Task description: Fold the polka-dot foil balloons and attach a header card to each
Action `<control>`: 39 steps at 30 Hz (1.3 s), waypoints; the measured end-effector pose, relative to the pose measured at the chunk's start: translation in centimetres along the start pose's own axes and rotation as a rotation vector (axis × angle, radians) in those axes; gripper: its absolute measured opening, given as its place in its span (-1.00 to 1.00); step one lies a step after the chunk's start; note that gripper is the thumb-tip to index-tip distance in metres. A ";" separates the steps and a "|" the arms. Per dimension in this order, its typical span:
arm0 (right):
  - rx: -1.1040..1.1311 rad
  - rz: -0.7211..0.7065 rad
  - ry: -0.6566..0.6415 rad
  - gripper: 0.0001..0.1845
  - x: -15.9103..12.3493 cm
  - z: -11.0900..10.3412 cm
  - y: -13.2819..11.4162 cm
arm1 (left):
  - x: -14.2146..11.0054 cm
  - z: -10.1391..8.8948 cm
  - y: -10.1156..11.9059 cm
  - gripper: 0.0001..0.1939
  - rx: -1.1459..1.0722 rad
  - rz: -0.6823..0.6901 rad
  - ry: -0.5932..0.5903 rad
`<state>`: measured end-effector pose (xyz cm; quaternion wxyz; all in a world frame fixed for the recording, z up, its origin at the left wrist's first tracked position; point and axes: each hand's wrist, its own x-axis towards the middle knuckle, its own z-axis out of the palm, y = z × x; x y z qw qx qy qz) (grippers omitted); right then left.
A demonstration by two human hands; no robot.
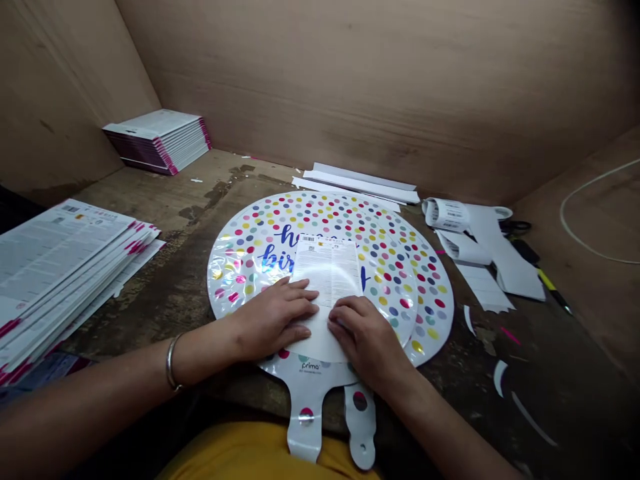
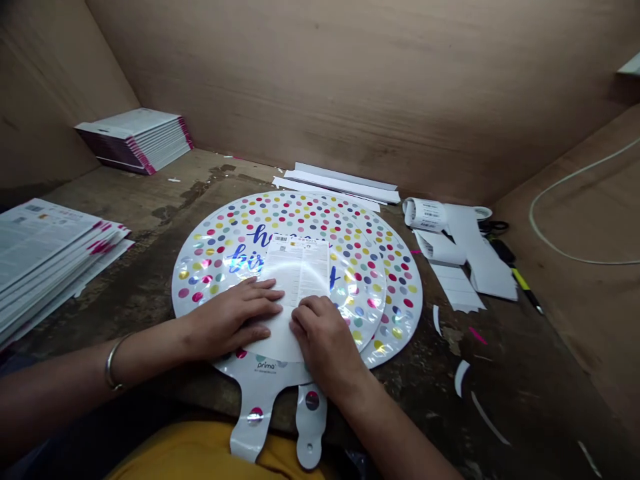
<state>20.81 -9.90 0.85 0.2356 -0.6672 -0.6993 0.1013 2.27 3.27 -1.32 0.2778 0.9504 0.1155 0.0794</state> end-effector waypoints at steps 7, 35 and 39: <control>0.002 0.082 -0.020 -0.91 1.0 0.8 0.1 | -1.3 0.2 -0.2 -0.61 0.015 -0.088 0.067; 0.177 -0.123 -0.156 -0.78 0.7 1.6 -0.2 | -0.8 0.0 1.1 -0.59 0.098 -0.151 -0.004; 0.183 -0.100 -0.121 -0.80 0.9 1.7 0.0 | -0.8 -0.3 1.3 -0.58 0.119 -0.150 -0.022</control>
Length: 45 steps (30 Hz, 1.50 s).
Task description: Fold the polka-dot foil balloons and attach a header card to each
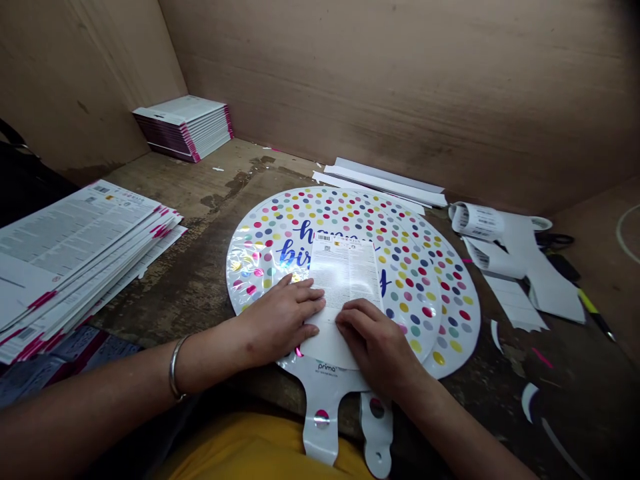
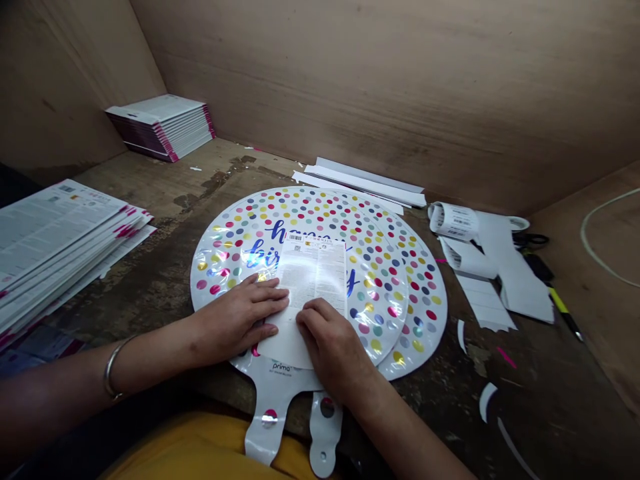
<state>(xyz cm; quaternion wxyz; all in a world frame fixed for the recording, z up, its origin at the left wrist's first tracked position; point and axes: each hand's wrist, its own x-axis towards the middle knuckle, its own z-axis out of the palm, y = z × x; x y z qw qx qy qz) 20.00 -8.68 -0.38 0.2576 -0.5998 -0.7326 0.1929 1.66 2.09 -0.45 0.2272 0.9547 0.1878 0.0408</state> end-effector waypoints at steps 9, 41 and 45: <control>0.006 -0.038 -0.087 -0.82 -0.7 -0.9 0.2 | -0.1 -0.5 -0.1 -0.61 0.015 0.014 -0.005; 0.073 0.010 -0.097 -0.76 1.6 -2.4 0.9 | 0.0 -0.1 -1.0 -0.57 -0.040 0.035 0.014; 0.180 0.185 -0.248 -0.84 -2.1 -5.5 1.3 | -0.4 -0.4 -1.3 -0.56 -0.051 0.009 0.002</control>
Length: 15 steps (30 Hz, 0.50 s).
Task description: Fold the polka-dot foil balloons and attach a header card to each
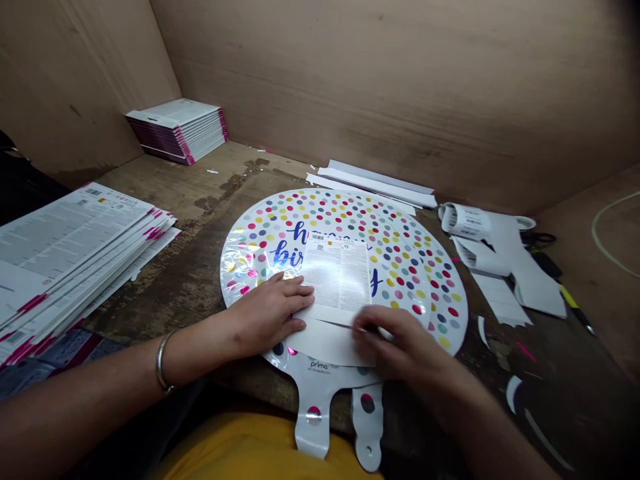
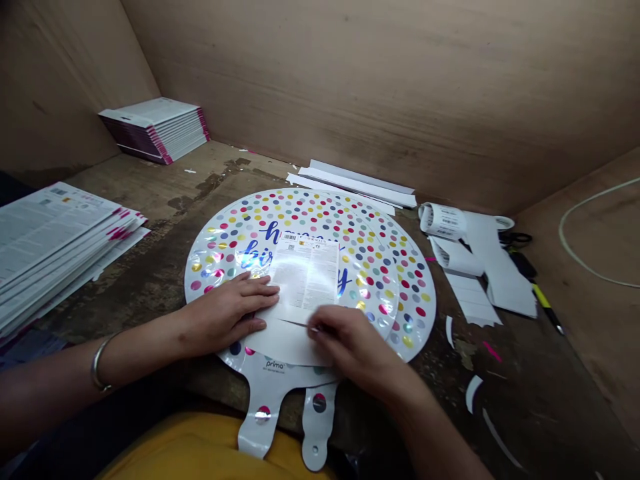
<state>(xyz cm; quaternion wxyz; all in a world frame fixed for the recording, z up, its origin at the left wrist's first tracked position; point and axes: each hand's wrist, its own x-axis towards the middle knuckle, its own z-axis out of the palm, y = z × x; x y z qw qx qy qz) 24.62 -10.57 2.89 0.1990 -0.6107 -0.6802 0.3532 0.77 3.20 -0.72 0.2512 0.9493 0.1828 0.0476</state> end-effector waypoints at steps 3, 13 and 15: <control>0.009 0.140 -0.155 -0.75 -6.2 -3.4 2.1 | -0.3 -0.4 -0.2 -0.56 -0.024 -0.021 -0.013; -0.417 -0.079 0.252 -0.42 -1.1 4.4 -1.5 | -0.4 -0.2 -0.2 -0.51 0.084 0.029 0.006; -0.396 -0.098 0.239 -0.39 -0.2 5.2 -1.4 | -0.9 0.0 -0.1 -0.36 0.086 0.065 0.049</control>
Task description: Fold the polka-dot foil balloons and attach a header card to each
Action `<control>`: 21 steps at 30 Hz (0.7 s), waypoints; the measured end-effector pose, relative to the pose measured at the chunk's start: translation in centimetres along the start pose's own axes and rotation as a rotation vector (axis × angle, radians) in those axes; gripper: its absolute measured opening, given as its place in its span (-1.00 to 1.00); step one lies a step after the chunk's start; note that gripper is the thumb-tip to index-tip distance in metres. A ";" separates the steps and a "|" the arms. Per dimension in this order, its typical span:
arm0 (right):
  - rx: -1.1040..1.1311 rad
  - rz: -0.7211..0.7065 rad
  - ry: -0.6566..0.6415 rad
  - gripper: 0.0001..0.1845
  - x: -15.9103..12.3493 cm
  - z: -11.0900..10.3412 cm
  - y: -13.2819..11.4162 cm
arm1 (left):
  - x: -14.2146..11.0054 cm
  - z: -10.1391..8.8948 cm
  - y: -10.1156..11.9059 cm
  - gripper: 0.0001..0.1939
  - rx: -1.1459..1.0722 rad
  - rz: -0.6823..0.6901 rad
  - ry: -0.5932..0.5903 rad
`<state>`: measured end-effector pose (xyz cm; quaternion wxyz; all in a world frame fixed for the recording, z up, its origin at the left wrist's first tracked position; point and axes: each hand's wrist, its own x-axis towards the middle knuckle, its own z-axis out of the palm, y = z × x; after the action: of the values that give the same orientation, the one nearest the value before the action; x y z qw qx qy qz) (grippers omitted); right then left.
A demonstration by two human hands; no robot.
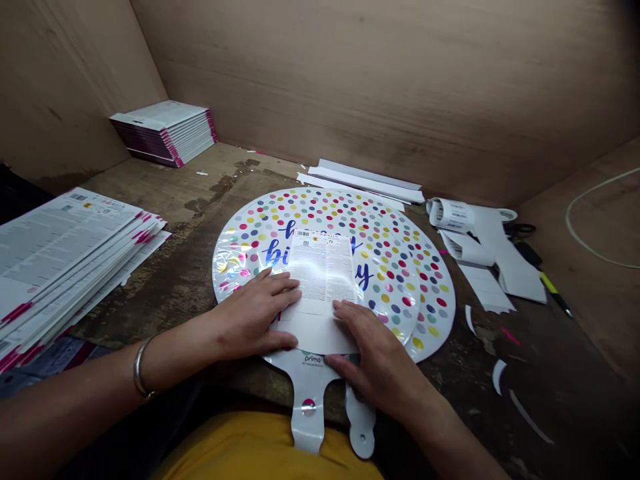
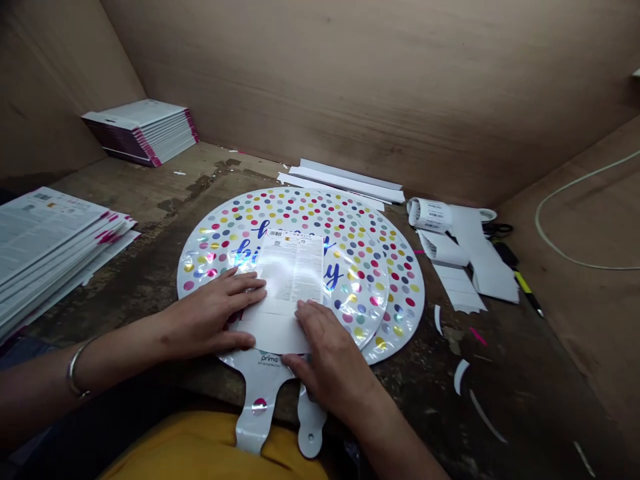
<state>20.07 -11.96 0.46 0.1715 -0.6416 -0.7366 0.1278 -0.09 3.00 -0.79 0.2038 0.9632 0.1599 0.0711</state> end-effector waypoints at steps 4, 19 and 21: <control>0.000 -0.074 0.023 -0.51 -0.3 0.1 0.7 | -0.2 0.7 1.1 -0.44 -0.051 0.167 0.054; 0.123 0.168 0.180 -0.82 0.5 0.5 0.4 | 0.9 1.5 2.8 -0.79 -0.063 -0.065 0.176; 0.081 0.273 0.162 -0.80 1.0 0.1 0.4 | 1.5 1.0 2.7 -0.83 -0.109 -0.204 0.143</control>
<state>20.25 -10.86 0.27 0.2371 -0.7366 -0.6206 0.1272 2.27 0.81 -0.51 0.2500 0.9219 0.2672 0.1271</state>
